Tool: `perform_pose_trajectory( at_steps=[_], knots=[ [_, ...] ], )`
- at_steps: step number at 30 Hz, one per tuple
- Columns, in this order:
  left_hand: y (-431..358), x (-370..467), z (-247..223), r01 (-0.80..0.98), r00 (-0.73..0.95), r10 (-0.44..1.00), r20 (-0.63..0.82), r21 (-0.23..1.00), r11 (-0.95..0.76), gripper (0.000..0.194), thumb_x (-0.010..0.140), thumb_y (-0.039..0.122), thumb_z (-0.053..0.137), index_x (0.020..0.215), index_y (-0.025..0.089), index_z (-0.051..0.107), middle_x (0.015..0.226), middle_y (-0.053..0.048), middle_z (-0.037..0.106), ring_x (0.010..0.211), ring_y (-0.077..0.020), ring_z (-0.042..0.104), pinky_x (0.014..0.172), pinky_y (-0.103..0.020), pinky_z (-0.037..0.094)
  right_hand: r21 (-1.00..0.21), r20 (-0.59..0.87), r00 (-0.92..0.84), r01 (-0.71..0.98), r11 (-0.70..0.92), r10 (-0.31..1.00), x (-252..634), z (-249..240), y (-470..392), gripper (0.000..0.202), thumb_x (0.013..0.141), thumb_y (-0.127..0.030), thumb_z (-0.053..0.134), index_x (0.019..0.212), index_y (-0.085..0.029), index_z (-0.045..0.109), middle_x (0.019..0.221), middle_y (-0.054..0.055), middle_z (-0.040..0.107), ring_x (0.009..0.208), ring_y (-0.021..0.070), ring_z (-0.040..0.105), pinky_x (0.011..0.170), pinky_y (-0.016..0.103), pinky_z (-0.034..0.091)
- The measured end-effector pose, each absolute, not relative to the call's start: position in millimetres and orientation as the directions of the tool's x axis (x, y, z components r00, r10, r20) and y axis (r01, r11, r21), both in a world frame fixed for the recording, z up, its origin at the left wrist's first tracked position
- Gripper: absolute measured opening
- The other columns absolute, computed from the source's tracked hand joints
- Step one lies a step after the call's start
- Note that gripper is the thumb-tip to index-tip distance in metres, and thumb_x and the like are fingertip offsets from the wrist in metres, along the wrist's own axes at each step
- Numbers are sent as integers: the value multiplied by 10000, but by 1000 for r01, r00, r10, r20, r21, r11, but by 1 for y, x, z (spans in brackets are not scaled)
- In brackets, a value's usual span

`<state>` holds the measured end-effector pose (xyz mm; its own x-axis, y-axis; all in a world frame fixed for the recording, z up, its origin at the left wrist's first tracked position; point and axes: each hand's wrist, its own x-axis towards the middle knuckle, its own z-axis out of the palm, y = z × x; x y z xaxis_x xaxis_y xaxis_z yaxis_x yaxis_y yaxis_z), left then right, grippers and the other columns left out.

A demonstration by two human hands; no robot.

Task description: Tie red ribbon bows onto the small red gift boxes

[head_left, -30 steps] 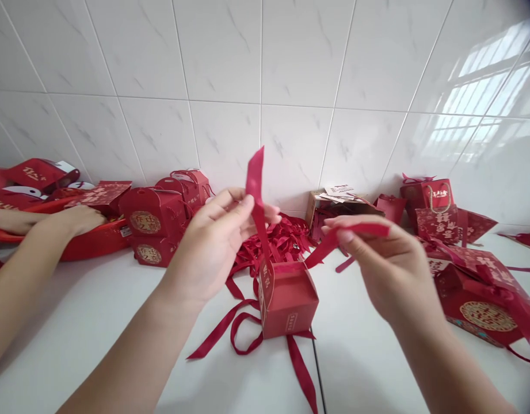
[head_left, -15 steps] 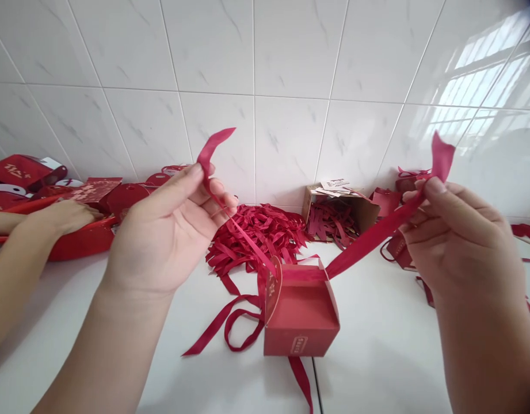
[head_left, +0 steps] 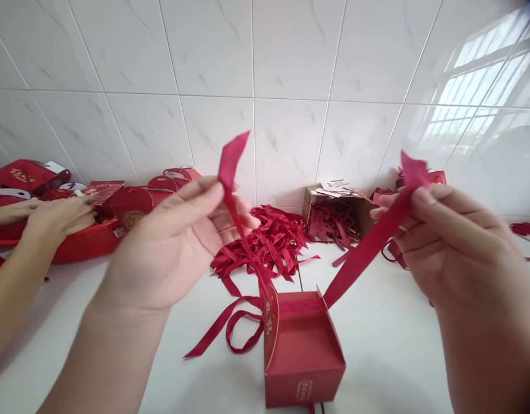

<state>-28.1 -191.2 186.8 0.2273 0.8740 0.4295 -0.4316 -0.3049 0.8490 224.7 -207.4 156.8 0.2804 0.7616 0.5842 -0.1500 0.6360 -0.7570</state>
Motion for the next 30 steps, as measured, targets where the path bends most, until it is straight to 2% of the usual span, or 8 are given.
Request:
perform_pose_trajectory(
  at_steps=[3, 7, 11, 16, 21, 24, 27, 30],
  knots=[
    [-191, -17, 178, -421, 300, 867, 398, 870, -254, 201, 897, 111, 463, 845, 170, 648, 692, 10, 620, 671, -99, 610, 641, -206, 518, -812, 530, 178, -176, 557, 829, 217, 151, -203, 47, 807, -222, 655, 842, -243, 679, 780, -14, 694, 658, 129, 650, 610, 255, 552],
    [-196, -3, 167, -330, 364, 855, 370, 909, -253, 100, 880, 217, 554, 838, 194, 642, 621, 22, 619, 617, -95, 601, 591, -187, 494, -896, 431, 49, -95, 434, 901, 207, 145, -203, 120, 789, -277, 680, 887, -210, 695, 704, -2, 683, 470, 74, 555, 442, 188, 475],
    [-203, 6, 161, -185, 441, 833, 334, 942, -280, 152, 871, 279, 581, 760, 183, 622, 616, 18, 616, 605, -97, 593, 600, -207, 486, -937, 347, -109, -12, 348, 931, 196, 147, -209, 137, 826, -277, 634, 887, -180, 709, 545, -21, 599, 473, 83, 550, 422, 166, 448],
    [-203, 13, 159, 17, 462, 834, 302, 937, -348, 199, 869, 312, 580, 739, 166, 617, 642, 7, 607, 627, -102, 578, 606, -215, 480, -919, 381, -305, -22, 394, 873, 189, 150, -213, 124, 827, -279, 632, 859, -183, 704, 671, 3, 635, 594, 98, 588, 538, 184, 494],
    [-201, 13, 158, 82, 424, 849, 315, 920, -383, 181, 851, 315, 602, 752, 170, 646, 670, 6, 624, 636, -100, 581, 597, -206, 474, -931, 355, -318, -41, 362, 879, 186, 144, -212, 160, 832, -327, 632, 885, -187, 688, 680, 17, 648, 607, 119, 603, 501, 195, 484],
    [-201, 9, 159, 48, 469, 849, 243, 953, -299, 169, 847, 326, 604, 797, 169, 642, 667, -5, 630, 629, -117, 590, 601, -232, 482, -914, 402, -341, -88, 397, 850, 188, 143, -209, 168, 878, -317, 574, 928, -208, 692, 681, 8, 654, 619, 108, 611, 559, 204, 514],
    [-199, 4, 161, -55, 518, 837, 174, 984, -170, 140, 852, 278, 593, 958, 187, 607, 641, -1, 629, 616, -128, 598, 589, -234, 478, -860, 499, -337, -78, 504, 799, 194, 143, -205, 171, 908, -267, 528, 958, -236, 688, 694, -4, 667, 645, 108, 627, 611, 219, 534],
    [-196, 2, 163, -196, 451, 876, 170, 977, -89, 177, 848, 205, 571, 1024, 203, 572, 628, 18, 613, 617, -114, 602, 604, -211, 476, -672, 666, -354, 97, 734, 657, 205, 143, -200, 200, 902, -183, 519, 996, -248, 683, 845, 18, 705, 790, 141, 660, 701, 252, 548]
  ],
)
